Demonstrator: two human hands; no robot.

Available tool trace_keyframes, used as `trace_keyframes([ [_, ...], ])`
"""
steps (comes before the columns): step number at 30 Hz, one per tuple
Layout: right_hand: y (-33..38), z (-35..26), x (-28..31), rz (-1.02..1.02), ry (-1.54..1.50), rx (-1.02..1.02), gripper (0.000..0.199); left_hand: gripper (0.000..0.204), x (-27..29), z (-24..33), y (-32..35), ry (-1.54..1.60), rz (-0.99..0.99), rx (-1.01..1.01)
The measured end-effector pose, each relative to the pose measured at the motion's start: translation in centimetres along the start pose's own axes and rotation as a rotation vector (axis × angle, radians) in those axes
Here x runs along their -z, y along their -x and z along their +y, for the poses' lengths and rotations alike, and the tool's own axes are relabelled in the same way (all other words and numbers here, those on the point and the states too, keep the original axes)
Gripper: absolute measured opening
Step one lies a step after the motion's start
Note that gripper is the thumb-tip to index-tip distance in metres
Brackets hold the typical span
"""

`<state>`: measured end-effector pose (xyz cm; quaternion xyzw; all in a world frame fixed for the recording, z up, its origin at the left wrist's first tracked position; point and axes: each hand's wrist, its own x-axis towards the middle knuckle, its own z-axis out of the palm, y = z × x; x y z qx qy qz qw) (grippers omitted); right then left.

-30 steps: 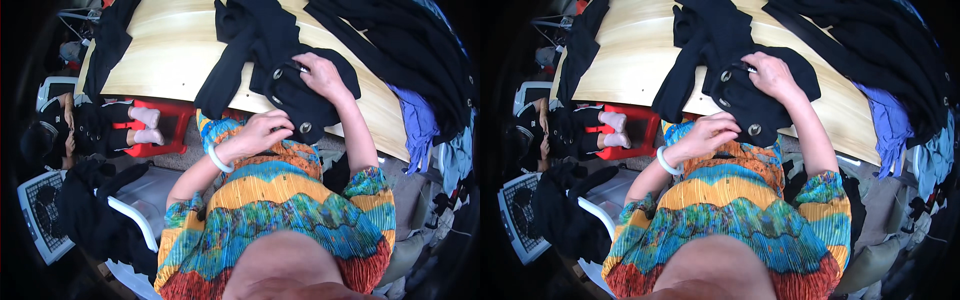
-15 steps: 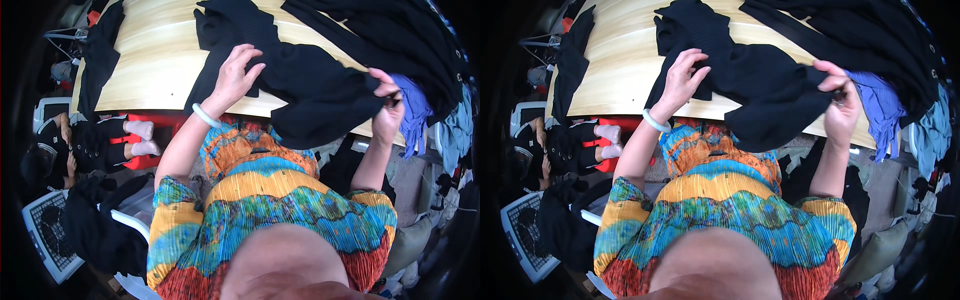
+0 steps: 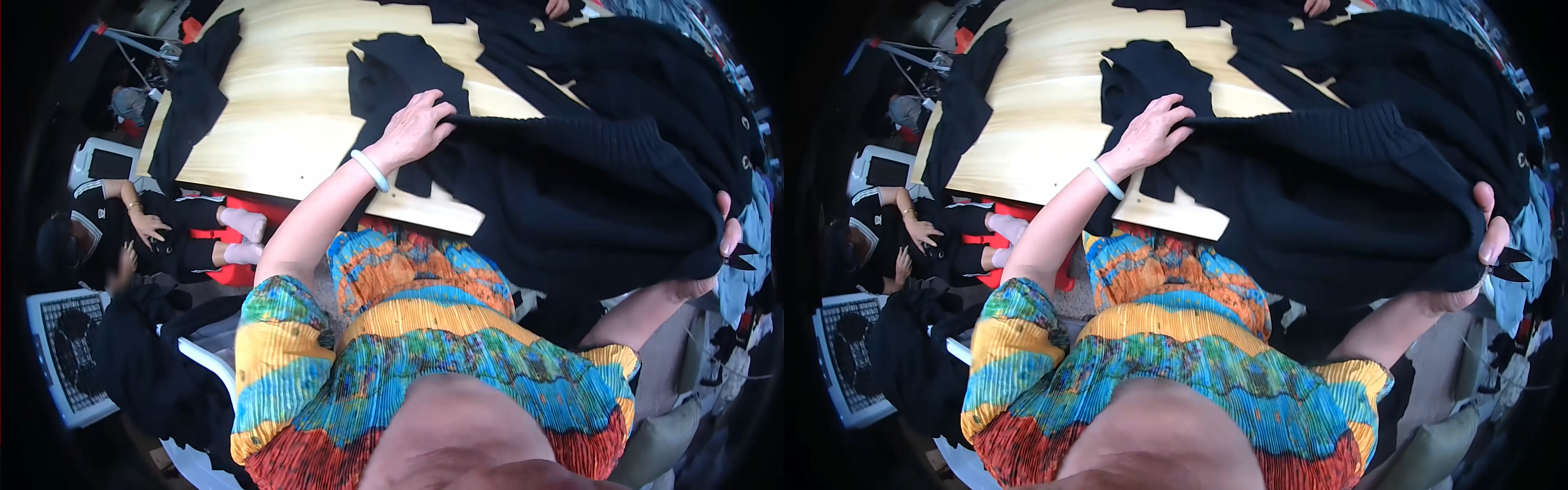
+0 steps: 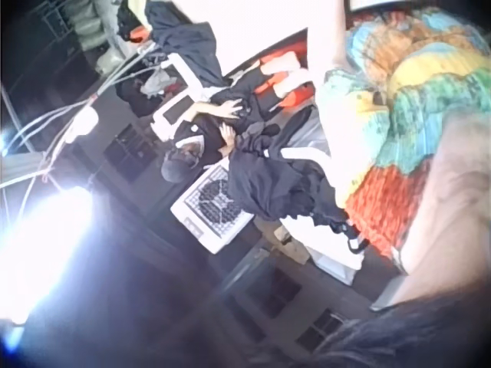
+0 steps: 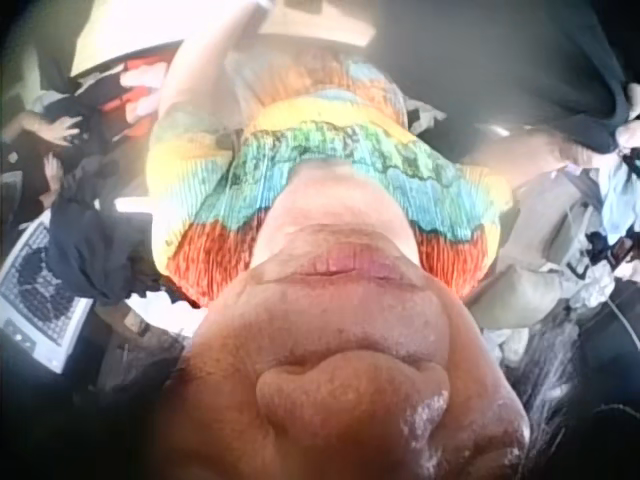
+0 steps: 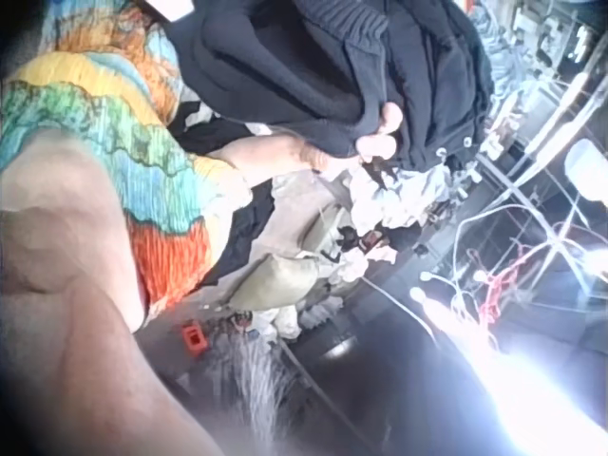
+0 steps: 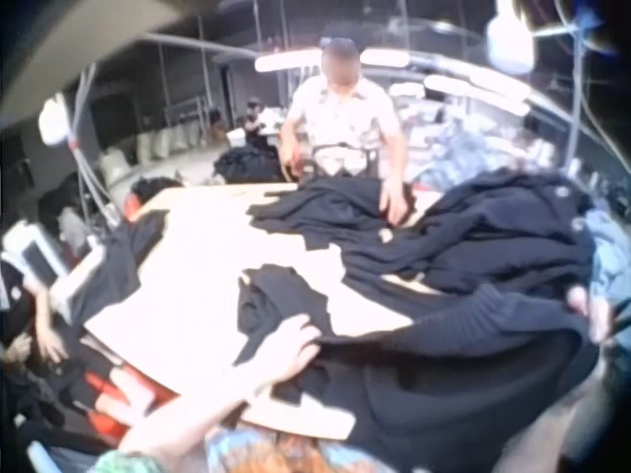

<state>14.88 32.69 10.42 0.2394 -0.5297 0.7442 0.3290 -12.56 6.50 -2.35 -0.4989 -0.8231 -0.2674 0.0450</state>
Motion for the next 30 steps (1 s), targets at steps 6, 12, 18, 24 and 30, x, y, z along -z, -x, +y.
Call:
trace_keyframes([
  [6,-2.9,3.2,-0.7,0.136,0.321,-0.075,0.014,0.011,7.2,-2.1,-5.3,-0.063,0.397,0.233],
  [12,-7.7,6.9,-5.3,-0.050,0.447,-0.147,0.015,0.017,24.6,-1.0,-11.7,0.383,0.825,0.088],
  [18,-10.1,10.5,-10.9,-0.142,0.609,-0.266,0.019,0.016,31.0,3.8,-11.4,0.943,0.739,-0.123],
  [24,-17.0,14.3,-15.6,-0.037,0.339,-0.094,0.054,0.016,31.2,5.0,-11.6,0.967,0.702,-0.264],
  [30,-17.5,16.3,-21.0,0.006,0.268,-0.046,0.078,0.012,30.6,5.0,-10.8,1.104,0.615,-0.268],
])
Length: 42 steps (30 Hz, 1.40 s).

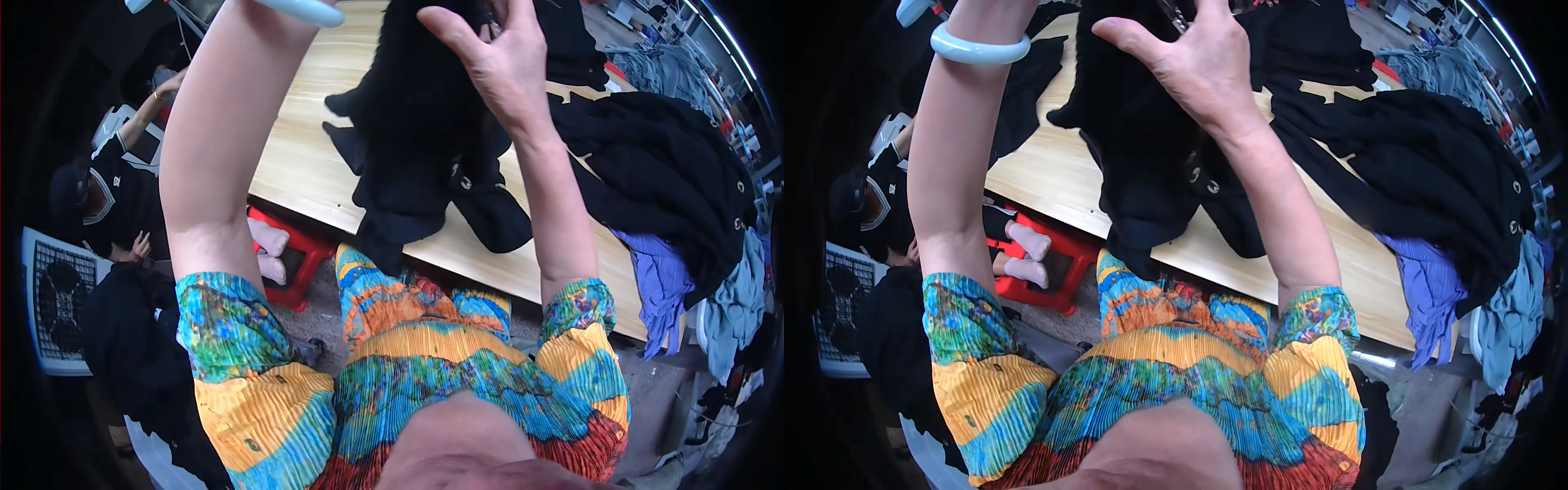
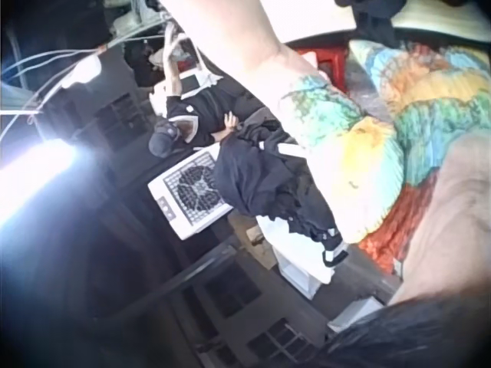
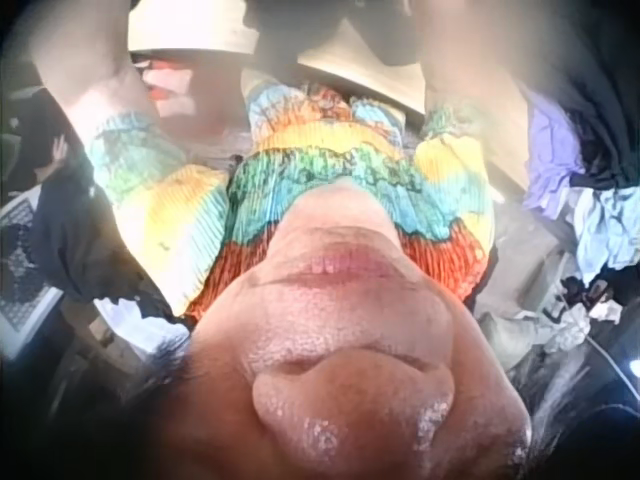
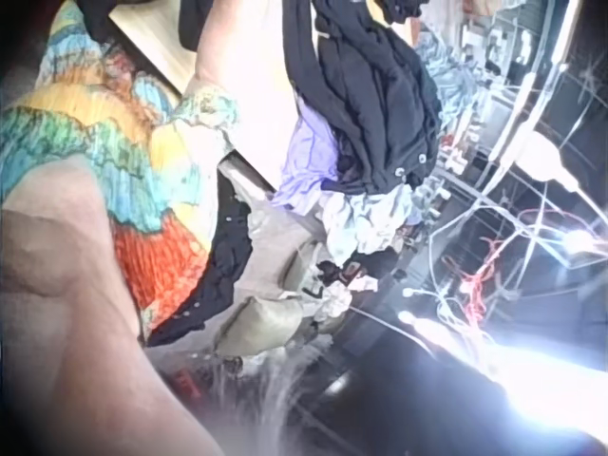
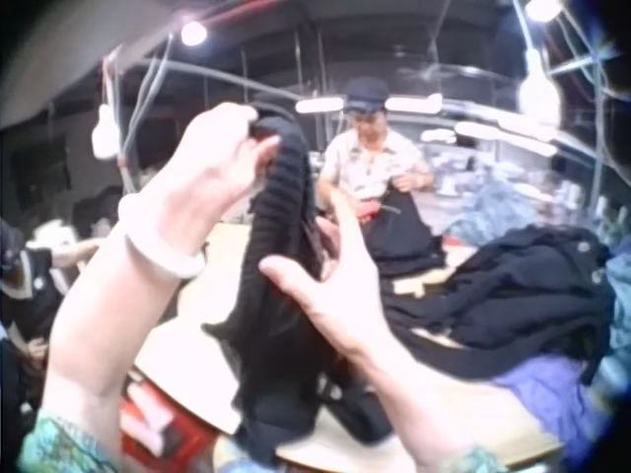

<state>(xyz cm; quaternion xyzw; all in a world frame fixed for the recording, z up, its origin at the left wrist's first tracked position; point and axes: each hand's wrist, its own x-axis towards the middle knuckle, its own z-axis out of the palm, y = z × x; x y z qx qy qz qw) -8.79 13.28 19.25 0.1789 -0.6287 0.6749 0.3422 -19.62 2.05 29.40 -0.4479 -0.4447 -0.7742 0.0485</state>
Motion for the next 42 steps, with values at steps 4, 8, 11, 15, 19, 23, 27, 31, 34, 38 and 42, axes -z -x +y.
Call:
trace_keyframes([
  [4,-0.5,1.1,-1.6,0.063,0.046,0.181,0.040,0.011,-1.2,0.7,2.3,0.049,0.001,-0.033],
  [8,-1.4,1.1,0.1,0.196,0.065,0.083,0.018,0.012,-1.6,0.7,6.0,-0.050,0.063,-0.218],
  [11,-2.1,0.7,0.3,0.218,-0.005,0.150,0.021,0.056,0.5,-1.6,14.6,-0.650,0.109,-0.453],
  [15,-2.9,0.2,-3.2,0.093,-0.076,0.168,0.025,0.110,-1.7,-7.1,28.6,-0.717,0.228,0.242],
  [19,-2.1,-1.0,-9.4,-0.058,-0.295,0.095,0.030,0.057,-4.2,-14.2,33.6,-0.561,0.263,0.709],
  [23,-2.7,-2.6,-10.9,0.048,-0.589,0.205,0.025,0.034,2.4,-16.7,30.7,-1.325,-0.070,0.425],
  [27,-5.2,-2.6,-6.3,0.153,-0.554,0.433,0.016,0.047,11.1,-17.8,23.1,-0.754,0.507,0.073],
  [31,-5.9,-1.4,-0.1,0.266,-0.372,0.426,0.016,0.054,15.3,-15.1,17.2,-0.617,0.716,0.099],
  [34,-6.2,-0.1,4.4,0.347,-0.245,0.378,0.016,0.060,15.3,-13.2,15.2,-0.639,0.684,0.103],
  [38,-6.3,1.9,9.5,0.410,-0.124,0.324,0.017,0.069,12.1,-12.7,16.0,-0.742,0.498,0.067],
  [42,-6.5,3.2,11.1,0.390,-0.076,0.297,0.019,0.077,8.2,-11.9,18.7,-0.770,0.276,-0.007],
])
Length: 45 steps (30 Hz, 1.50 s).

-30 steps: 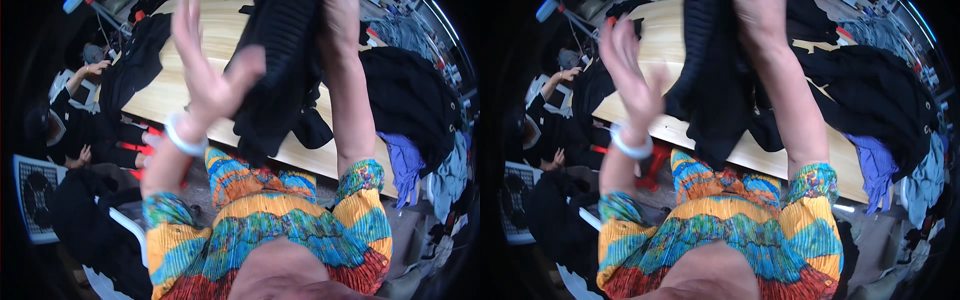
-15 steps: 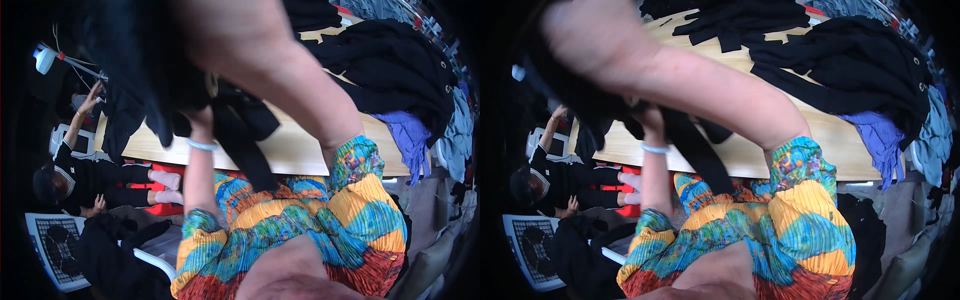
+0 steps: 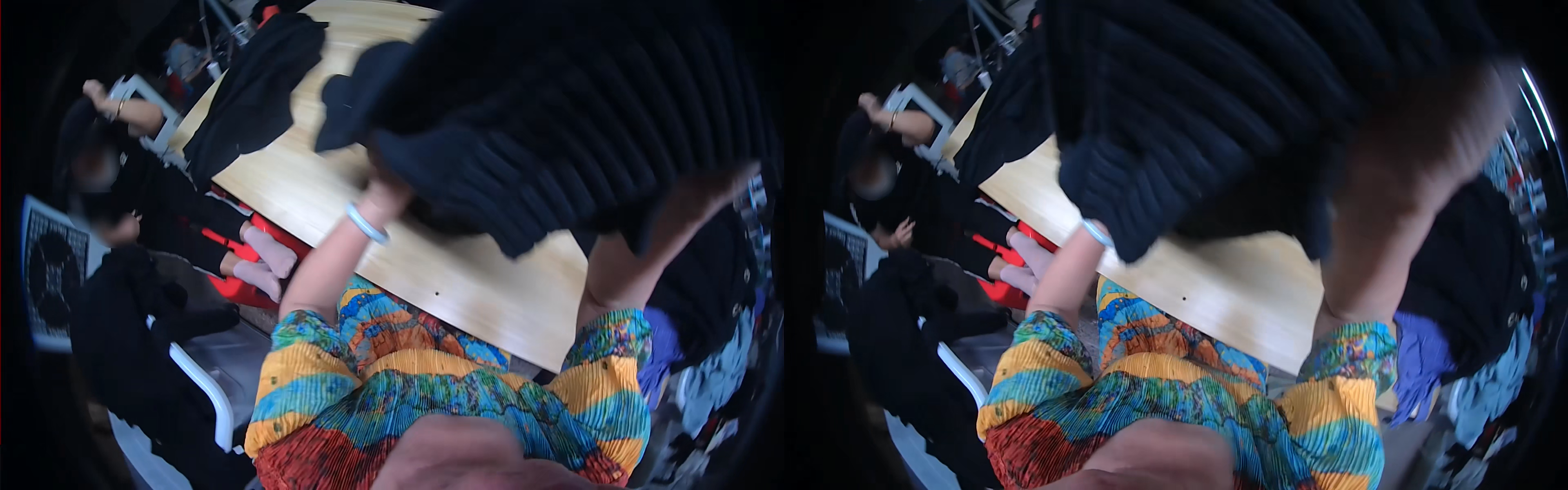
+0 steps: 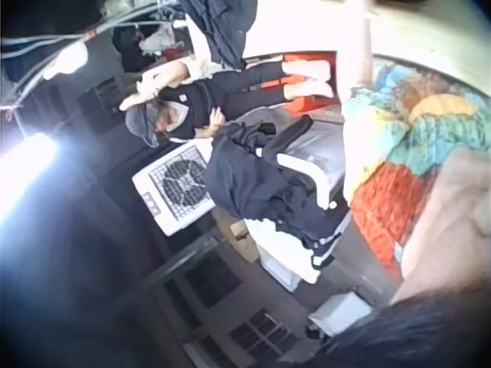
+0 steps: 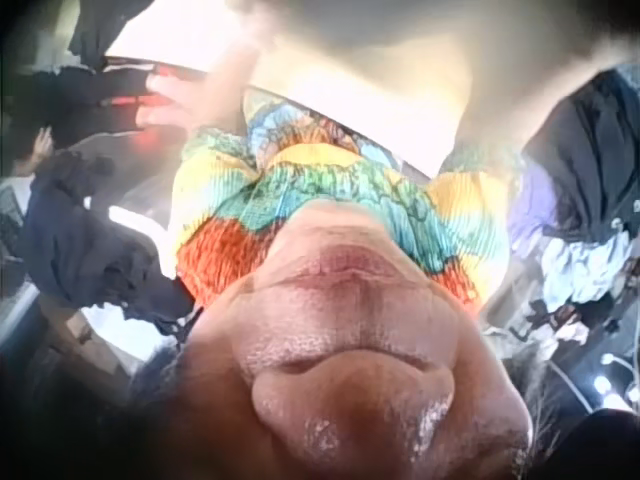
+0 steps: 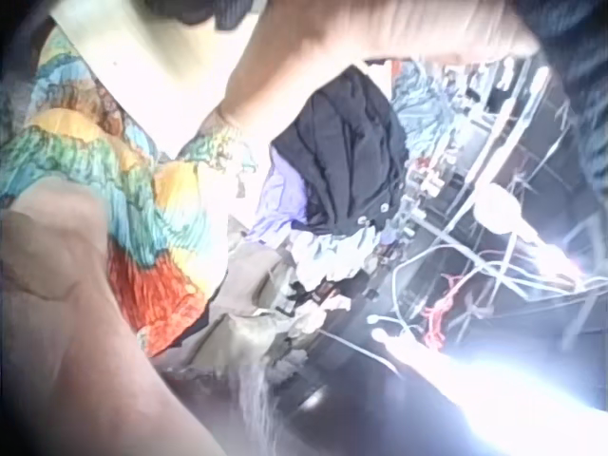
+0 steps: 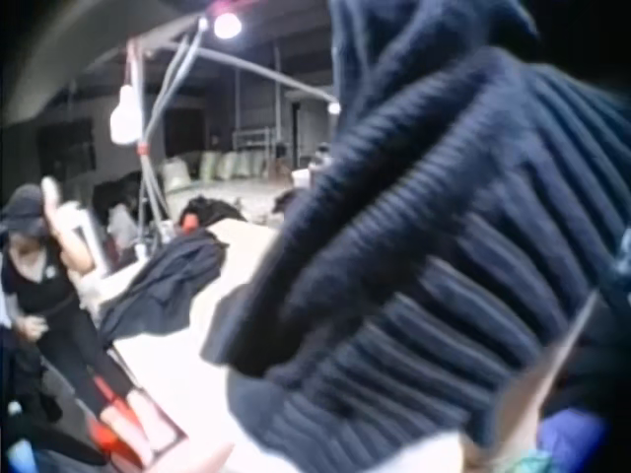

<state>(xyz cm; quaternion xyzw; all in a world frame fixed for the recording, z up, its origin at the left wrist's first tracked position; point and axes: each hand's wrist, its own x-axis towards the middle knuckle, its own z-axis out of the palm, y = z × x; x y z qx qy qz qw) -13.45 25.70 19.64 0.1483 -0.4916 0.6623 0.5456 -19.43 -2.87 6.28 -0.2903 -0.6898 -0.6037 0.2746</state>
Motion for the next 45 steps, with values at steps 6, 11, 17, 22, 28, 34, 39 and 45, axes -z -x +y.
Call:
trace_keyframes([
  [6,0.9,3.0,-4.1,-0.098,0.042,-0.083,0.023,0.090,0.2,4.3,3.9,0.276,-0.274,-0.110],
  [11,2.8,6.6,-12.1,-0.219,0.025,-0.149,0.027,0.112,1.1,8.1,6.8,0.698,-0.441,0.313],
  [17,3.5,13.7,-24.2,-0.399,0.021,-0.211,0.032,0.107,4.1,3.5,2.6,0.320,0.034,0.154],
  [22,4.3,23.8,-31.9,-0.508,0.222,-0.384,0.037,0.083,13.5,-9.8,-10.9,-0.305,0.445,0.372],
  [28,17.7,32.5,-21.3,-0.515,0.774,-0.674,0.043,0.074,16.3,-19.1,-5.5,-0.804,0.118,0.439],
  [34,23.9,23.8,-6.0,-0.840,0.983,-0.405,0.031,0.072,10.9,-23.3,0.3,-1.049,-0.473,0.567],
  [39,26.8,12.6,3.5,-0.762,1.419,-0.441,0.031,0.055,12.2,-28.1,-1.3,-1.077,-0.457,0.575],
  [45,30.1,9.8,7.9,-0.669,1.589,-0.441,0.023,0.046,18.7,-38.1,-2.4,-1.102,-0.447,0.465],
])
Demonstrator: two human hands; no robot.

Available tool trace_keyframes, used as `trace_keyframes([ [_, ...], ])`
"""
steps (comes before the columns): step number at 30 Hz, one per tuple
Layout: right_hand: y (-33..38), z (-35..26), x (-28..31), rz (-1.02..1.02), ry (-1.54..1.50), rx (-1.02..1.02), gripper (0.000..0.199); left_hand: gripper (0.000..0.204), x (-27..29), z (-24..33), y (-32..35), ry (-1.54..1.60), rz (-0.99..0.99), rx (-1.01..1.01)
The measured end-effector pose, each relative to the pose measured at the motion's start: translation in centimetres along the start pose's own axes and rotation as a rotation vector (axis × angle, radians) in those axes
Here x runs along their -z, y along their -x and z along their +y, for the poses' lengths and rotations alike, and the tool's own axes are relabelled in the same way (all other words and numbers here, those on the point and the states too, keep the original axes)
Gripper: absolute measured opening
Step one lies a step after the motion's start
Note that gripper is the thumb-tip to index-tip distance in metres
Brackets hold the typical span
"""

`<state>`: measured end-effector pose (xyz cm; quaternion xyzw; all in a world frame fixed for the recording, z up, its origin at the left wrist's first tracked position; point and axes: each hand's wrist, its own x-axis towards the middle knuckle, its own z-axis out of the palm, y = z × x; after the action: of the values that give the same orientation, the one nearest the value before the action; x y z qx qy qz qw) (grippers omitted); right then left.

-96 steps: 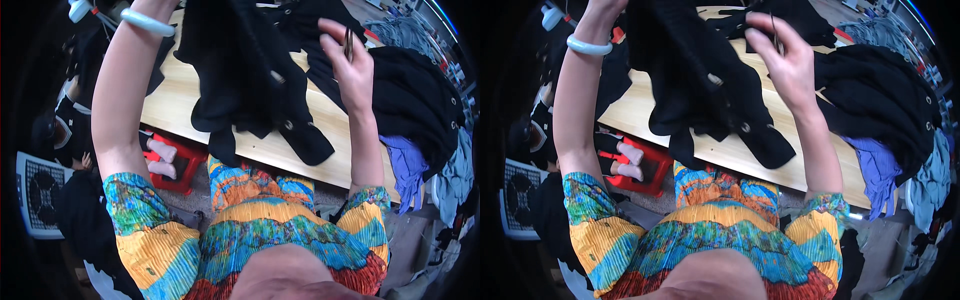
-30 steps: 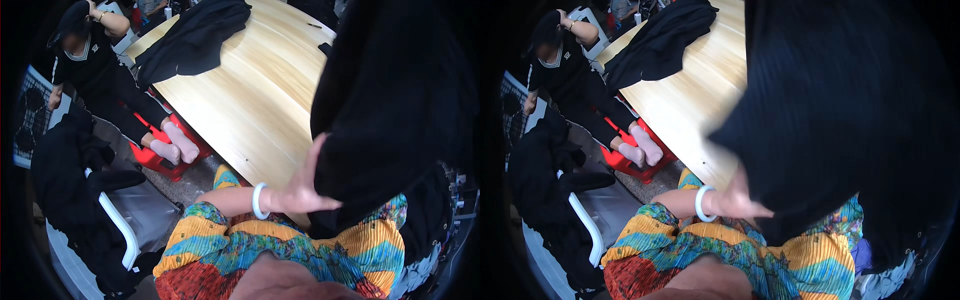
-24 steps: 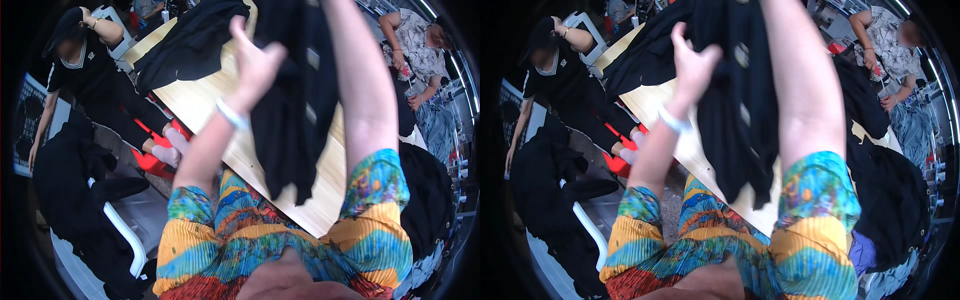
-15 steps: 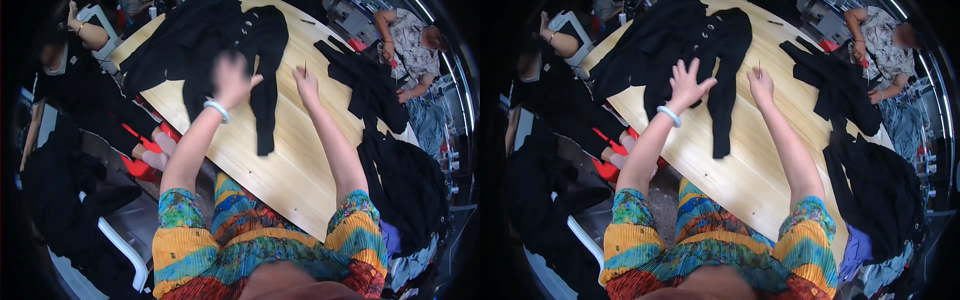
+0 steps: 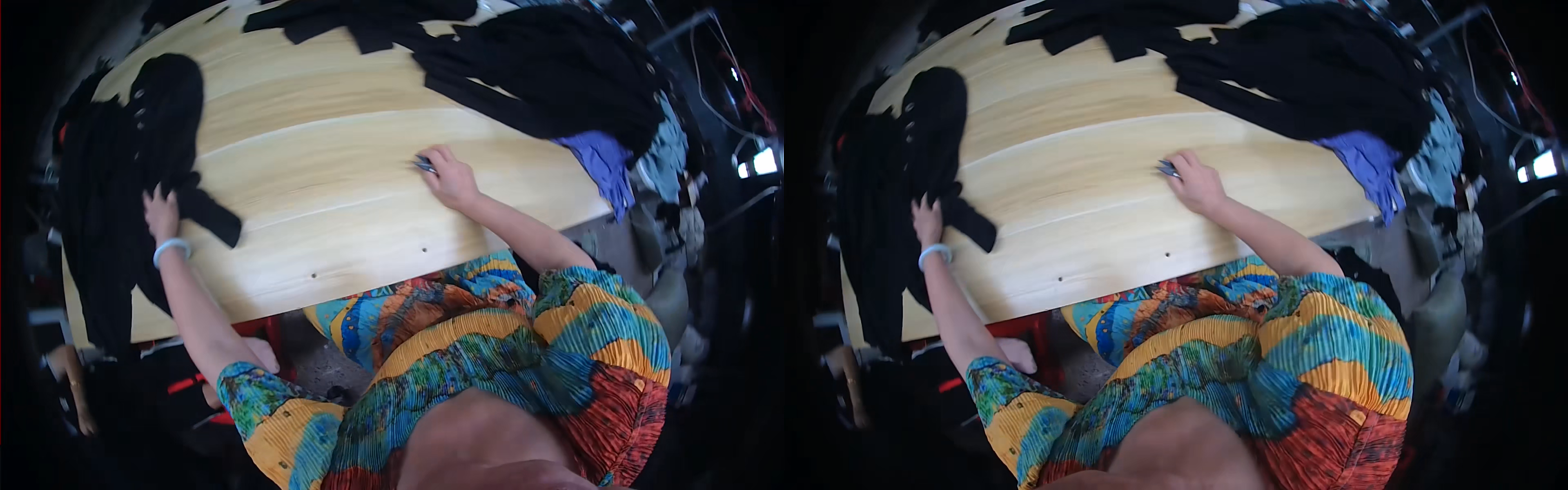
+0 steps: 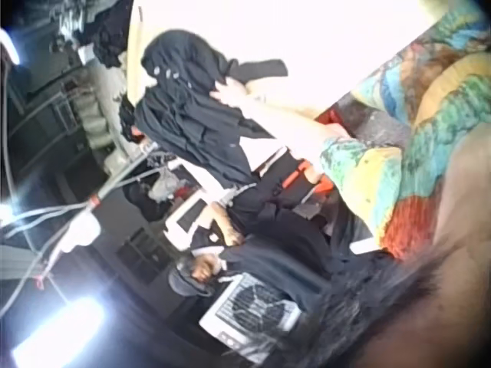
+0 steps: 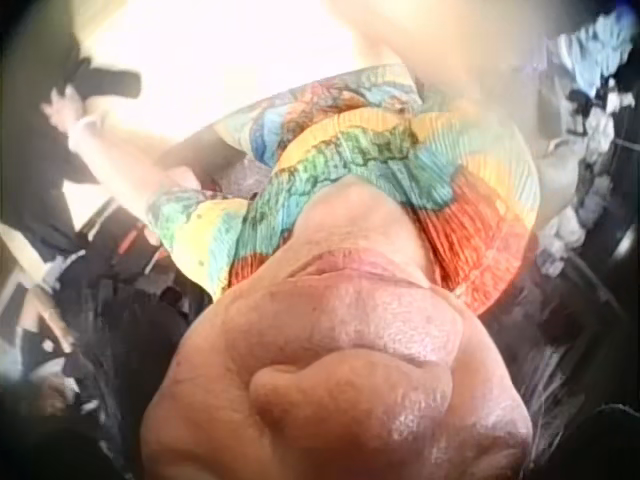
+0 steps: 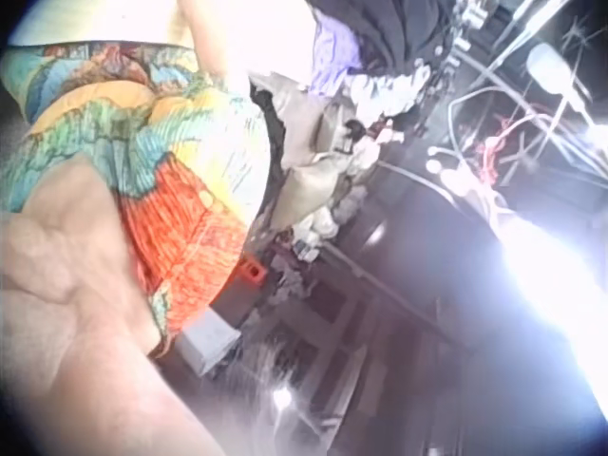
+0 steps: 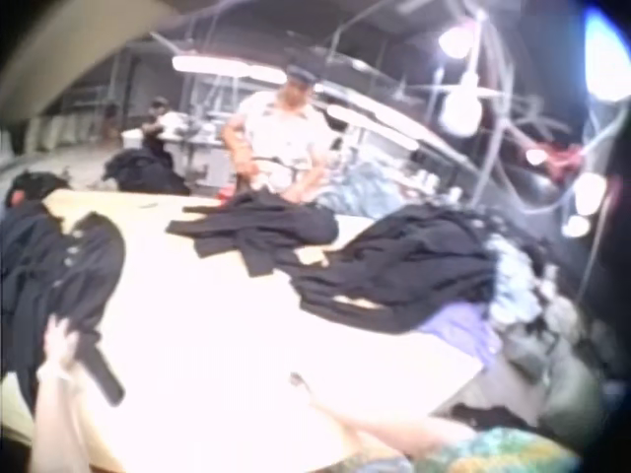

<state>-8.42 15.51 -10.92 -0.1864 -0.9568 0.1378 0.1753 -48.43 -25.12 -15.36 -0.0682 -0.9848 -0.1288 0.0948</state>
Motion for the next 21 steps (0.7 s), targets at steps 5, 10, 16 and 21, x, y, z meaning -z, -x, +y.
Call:
trace_keyframes([
  [5,-0.3,0.1,-0.2,-0.016,-0.037,-0.026,0.023,0.050,-1.4,-2.8,-2.5,0.034,-0.035,-0.094],
  [10,0.1,0.3,0.1,0.011,-0.088,-0.042,0.025,0.061,2.2,7.6,4.5,-0.082,0.062,-0.124],
  [16,1.0,1.6,1.2,0.092,-0.326,-0.173,0.037,0.066,4.3,26.3,23.8,0.348,-0.312,-0.995],
  [21,6.1,12.7,8.3,0.470,-0.633,-0.682,0.046,0.061,7.1,32.1,34.7,0.486,-0.560,-1.000],
])
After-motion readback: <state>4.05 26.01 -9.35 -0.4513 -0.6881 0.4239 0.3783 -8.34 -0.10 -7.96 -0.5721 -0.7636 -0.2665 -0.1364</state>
